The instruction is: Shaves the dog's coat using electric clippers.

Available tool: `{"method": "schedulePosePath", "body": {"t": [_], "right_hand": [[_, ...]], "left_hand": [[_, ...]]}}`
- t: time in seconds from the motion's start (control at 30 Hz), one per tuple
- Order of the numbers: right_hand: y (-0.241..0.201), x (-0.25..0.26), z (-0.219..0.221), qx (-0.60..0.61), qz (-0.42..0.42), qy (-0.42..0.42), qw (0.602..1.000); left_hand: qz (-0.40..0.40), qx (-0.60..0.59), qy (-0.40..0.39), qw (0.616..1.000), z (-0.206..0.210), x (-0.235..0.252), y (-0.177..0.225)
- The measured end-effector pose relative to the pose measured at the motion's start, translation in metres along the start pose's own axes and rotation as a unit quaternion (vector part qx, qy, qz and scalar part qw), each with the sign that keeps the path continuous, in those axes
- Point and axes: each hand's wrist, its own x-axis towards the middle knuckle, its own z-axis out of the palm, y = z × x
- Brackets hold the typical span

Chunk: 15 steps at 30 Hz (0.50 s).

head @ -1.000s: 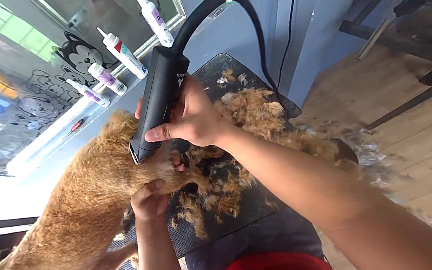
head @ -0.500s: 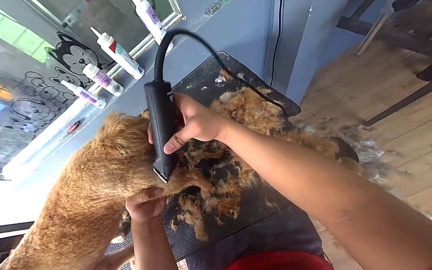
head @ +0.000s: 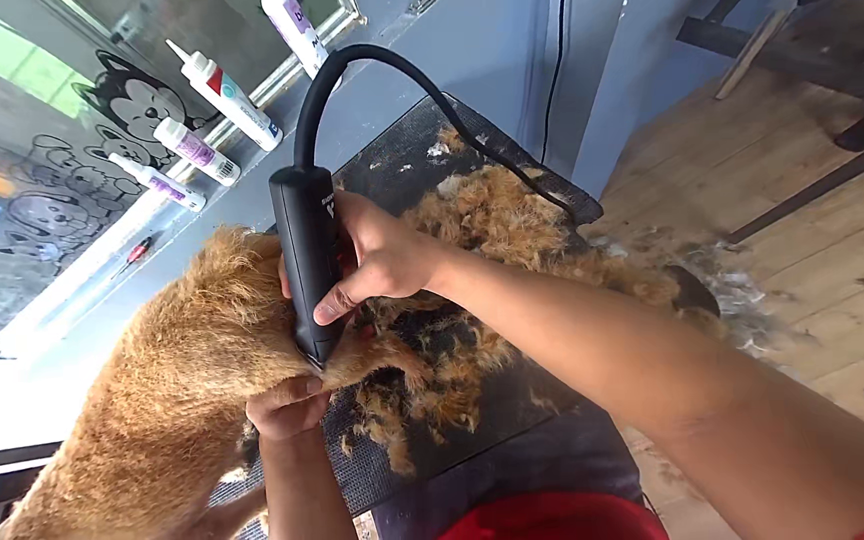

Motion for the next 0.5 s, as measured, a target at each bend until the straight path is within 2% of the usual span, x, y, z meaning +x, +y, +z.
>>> {"method": "schedulePosePath", "body": {"t": [0.1,0.13,0.23,0.3,0.4,0.5], "right_hand": [[-0.011,-0.001,-0.006,-0.018,0.067,-0.053,0.996],[-0.013,0.000,-0.006,-0.021,0.057,-0.044,0.997],[-0.008,0.003,-0.002,0.002,-0.057,0.044,0.997],[-0.003,0.005,-0.002,0.020,-0.080,0.057,0.995],[0.004,-0.006,-0.004,-0.004,-0.038,0.020,0.999],[-0.005,-0.015,-0.007,-0.053,0.052,-0.048,0.996]], "left_hand": [[0.004,-0.010,-0.003,1.000,0.001,0.001,-0.001],[0.001,-0.009,-0.004,1.000,0.001,0.002,-0.001],[-0.018,-0.015,-0.022,0.999,0.002,0.003,-0.002],[-0.001,-0.009,-0.003,1.000,0.004,0.001,-0.004],[-0.005,-0.015,-0.017,1.000,-0.002,0.002,-0.003],[0.000,-0.019,-0.003,1.000,0.002,0.002,-0.003]]}}
